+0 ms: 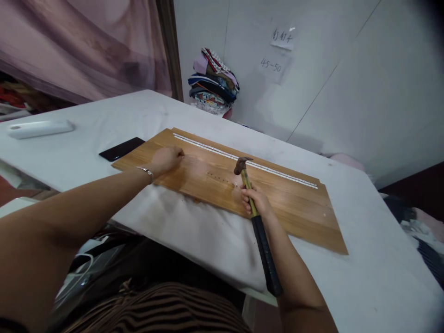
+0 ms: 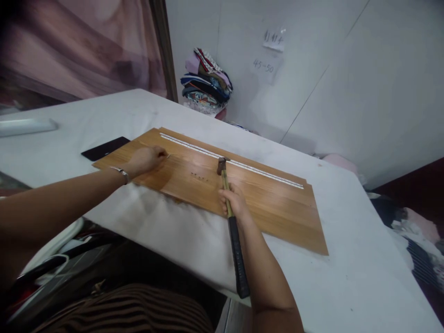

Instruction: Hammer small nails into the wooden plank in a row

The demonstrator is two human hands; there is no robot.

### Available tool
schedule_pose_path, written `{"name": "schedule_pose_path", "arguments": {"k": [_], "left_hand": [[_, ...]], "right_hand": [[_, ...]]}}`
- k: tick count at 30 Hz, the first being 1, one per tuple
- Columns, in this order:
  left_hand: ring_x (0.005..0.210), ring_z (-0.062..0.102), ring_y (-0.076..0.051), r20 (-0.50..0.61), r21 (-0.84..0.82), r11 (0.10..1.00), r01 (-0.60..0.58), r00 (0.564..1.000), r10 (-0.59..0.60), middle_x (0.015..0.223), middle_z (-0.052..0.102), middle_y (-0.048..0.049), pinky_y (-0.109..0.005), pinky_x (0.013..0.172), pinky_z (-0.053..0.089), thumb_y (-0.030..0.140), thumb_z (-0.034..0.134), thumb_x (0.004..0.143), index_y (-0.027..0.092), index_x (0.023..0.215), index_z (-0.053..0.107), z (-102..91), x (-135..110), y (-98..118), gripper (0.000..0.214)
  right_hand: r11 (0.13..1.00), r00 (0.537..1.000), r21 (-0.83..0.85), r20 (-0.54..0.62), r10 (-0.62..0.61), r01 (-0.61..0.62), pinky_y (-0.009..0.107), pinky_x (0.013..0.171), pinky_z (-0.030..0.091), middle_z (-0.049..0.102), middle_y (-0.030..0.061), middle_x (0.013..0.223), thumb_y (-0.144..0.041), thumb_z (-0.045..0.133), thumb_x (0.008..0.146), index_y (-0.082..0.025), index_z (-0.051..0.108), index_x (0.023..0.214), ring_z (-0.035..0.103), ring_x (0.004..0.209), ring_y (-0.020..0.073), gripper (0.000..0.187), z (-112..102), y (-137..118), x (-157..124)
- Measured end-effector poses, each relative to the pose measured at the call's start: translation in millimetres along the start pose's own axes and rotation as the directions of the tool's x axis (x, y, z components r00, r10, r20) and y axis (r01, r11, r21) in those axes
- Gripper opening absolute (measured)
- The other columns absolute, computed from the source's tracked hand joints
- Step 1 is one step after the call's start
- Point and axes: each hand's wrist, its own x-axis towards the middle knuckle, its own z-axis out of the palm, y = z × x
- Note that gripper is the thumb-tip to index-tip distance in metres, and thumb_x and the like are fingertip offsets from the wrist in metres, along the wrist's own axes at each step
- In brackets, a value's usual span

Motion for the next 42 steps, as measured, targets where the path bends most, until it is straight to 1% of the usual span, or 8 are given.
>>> {"name": "schedule_pose_path", "arguments": {"k": [3,6,9,12,19,26,36,42], "left_hand": [[0.095,0.066,-0.022,-0.045,-0.264,0.960,-0.089,0.996,0.079,0.104,0.074,-0.0058,-0.030,0.087,0.051,0.027,0.053,0.084,0.020,0.098,0.073,7.2,-12.8,32.4,0.025],[0.089,0.067,-0.019,-0.013,-0.467,0.866,-0.180,0.980,0.198,0.096,0.076,-0.0030,-0.029,0.082,0.052,0.028,0.058,0.080,0.020,0.092,0.074,21.1,-29.7,79.1,0.021],[0.085,0.067,-0.018,0.004,-0.548,0.799,-0.249,0.954,0.300,0.092,0.075,-0.0027,-0.029,0.081,0.052,0.028,0.058,0.081,0.019,0.087,0.075,35.7,-40.4,120.4,0.019],[0.085,0.066,-0.018,-0.028,-0.516,0.799,-0.310,0.938,0.346,0.090,0.073,-0.0032,-0.030,0.085,0.051,0.024,0.058,0.080,0.019,0.083,0.075,47.2,-40.3,142.6,0.017],[0.084,0.064,-0.018,-0.091,-0.426,0.813,-0.397,0.913,0.398,0.088,0.070,-0.0053,-0.030,0.084,0.050,0.021,0.052,0.082,0.017,0.076,0.073,64.6,-30.7,149.6,0.022],[0.083,0.063,-0.018,-0.104,-0.343,0.828,-0.442,0.895,0.435,0.087,0.071,-0.0072,-0.031,0.086,0.050,0.020,0.051,0.081,0.017,0.076,0.073,69.8,-24.8,151.7,0.023],[0.083,0.063,-0.018,-0.077,-0.406,0.840,-0.358,0.930,0.360,0.088,0.071,-0.0062,-0.029,0.081,0.050,0.020,0.052,0.080,0.016,0.078,0.073,71.9,-27.4,152.6,0.021],[0.084,0.064,-0.020,-0.066,-0.293,0.855,-0.428,0.901,0.429,0.084,0.071,-0.0089,-0.032,0.085,0.049,0.015,0.052,0.081,0.015,0.076,0.073,74.4,-26.1,158.6,0.021]], "right_hand": [[0.999,0.999,0.008,0.003,-0.041,0.041,0.018,0.026,0.029,0.045,-0.0130,0.049,-0.038,0.067,0.064,-0.023,0.043,0.090,0.039,0.030,0.0067,0.038,-4.6,-9.0,-3.0],[0.995,0.996,0.042,0.015,-0.090,0.089,0.018,0.027,0.029,0.044,-0.0128,0.050,-0.036,0.066,0.065,-0.022,0.043,0.091,0.038,0.031,0.0064,0.037,-9.4,-15.1,-5.9],[0.991,0.994,0.081,0.013,-0.111,0.110,0.018,0.028,0.029,0.044,-0.0129,0.050,-0.035,0.066,0.067,-0.023,0.043,0.093,0.038,0.032,0.0062,0.037,-12.1,-18.5,-8.9],[0.989,0.993,0.092,0.019,-0.118,0.116,0.018,0.028,0.029,0.044,-0.0134,0.050,-0.036,0.066,0.066,-0.023,0.043,0.091,0.038,0.032,0.0062,0.036,-11.8,-21.1,-11.1],[0.984,0.988,0.109,0.049,-0.146,0.140,0.018,0.027,0.030,0.046,-0.0135,0.049,-0.035,0.065,0.066,-0.022,0.044,0.091,0.038,0.030,0.0065,0.035,-9.0,-24.1,-12.1],[0.983,0.988,0.105,0.027,-0.154,0.150,0.018,0.026,0.030,0.046,-0.0137,0.047,-0.034,0.064,0.065,-0.022,0.043,0.089,0.039,0.030,0.0065,0.034,-7.4,-25.7,-13.4],[0.989,0.992,0.079,0.003,-0.129,0.129,0.018,0.026,0.031,0.047,-0.0138,0.047,-0.036,0.065,0.064,-0.022,0.043,0.088,0.038,0.030,0.0060,0.035,-4.0,-26.8,-15.0],[0.992,0.994,0.059,0.022,-0.110,0.109,0.017,0.026,0.030,0.045,-0.0135,0.048,-0.036,0.065,0.064,-0.022,0.043,0.088,0.039,0.030,0.0064,0.035,-4.2,-24.9,-12.9]]}}
